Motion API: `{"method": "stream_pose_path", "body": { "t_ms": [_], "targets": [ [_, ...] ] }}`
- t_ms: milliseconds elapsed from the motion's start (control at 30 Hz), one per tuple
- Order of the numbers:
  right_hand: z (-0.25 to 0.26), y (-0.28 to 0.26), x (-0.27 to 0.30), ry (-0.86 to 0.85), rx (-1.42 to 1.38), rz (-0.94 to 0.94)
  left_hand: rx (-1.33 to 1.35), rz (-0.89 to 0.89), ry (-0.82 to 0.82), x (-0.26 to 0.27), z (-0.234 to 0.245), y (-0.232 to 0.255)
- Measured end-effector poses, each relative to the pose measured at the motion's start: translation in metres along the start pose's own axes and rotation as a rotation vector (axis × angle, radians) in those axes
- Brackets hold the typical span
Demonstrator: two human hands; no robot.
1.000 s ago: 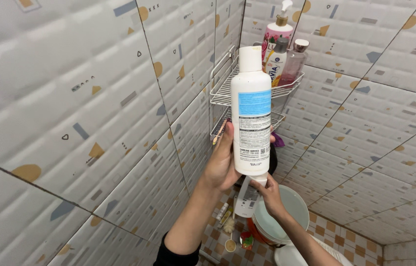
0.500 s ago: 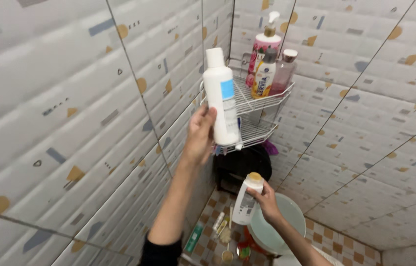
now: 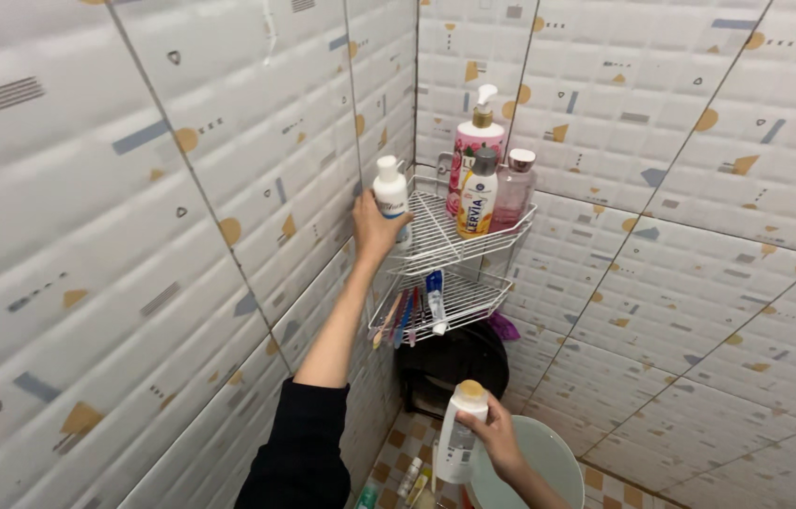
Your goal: The person organizes bathroom items by placing bottles, toothbrushes, and tubes onto a corner wire shelf. They pick up items from the floor, arrange them on the shelf, and adjust their positions to fit neatly.
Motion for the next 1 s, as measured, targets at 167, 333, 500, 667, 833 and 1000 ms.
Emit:
{"method": "stream_pose_path", "body": {
  "t_ms": [167,333,500,667,833,1000],
  "targets": [
    [-0.006,-0.005,0.001,0.002,0.020,-0.089,-0.164,-0.055,0.026,0.017,0.000,0.016],
    [-0.017,-0.027,0.006,-0.036,0.026,-0.046,-0.311,0.048,-0.031,0.020,-0.005,0.018],
    [-0.022,-0.037,0.009,-0.054,0.004,-0.036,-0.392,0.048,-0.021,0.023,-0.010,0.016],
    [-0.020,-0.039,0.010,-0.042,-0.031,-0.022,-0.447,0.011,0.013,0.028,-0.004,0.028],
    [-0.012,-0.045,-0.006,-0.021,0.014,0.043,-0.509,-0.049,-0.006,0.037,0.011,0.054],
    [-0.019,-0.107,-0.040,-0.046,0.037,0.082,-0.173,-0.199,-0.006,0.087,0.049,0.081]
  ]
}}
Point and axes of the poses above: each hand's wrist, its own x-axis away from the middle knuckle, its own z-axis out of the back of the hand, y = z × x, the point moved 9 cm from there along -x, towards the middle knuckle, and after that the axes turned 3 degrees about x, right-handed, at the moved point
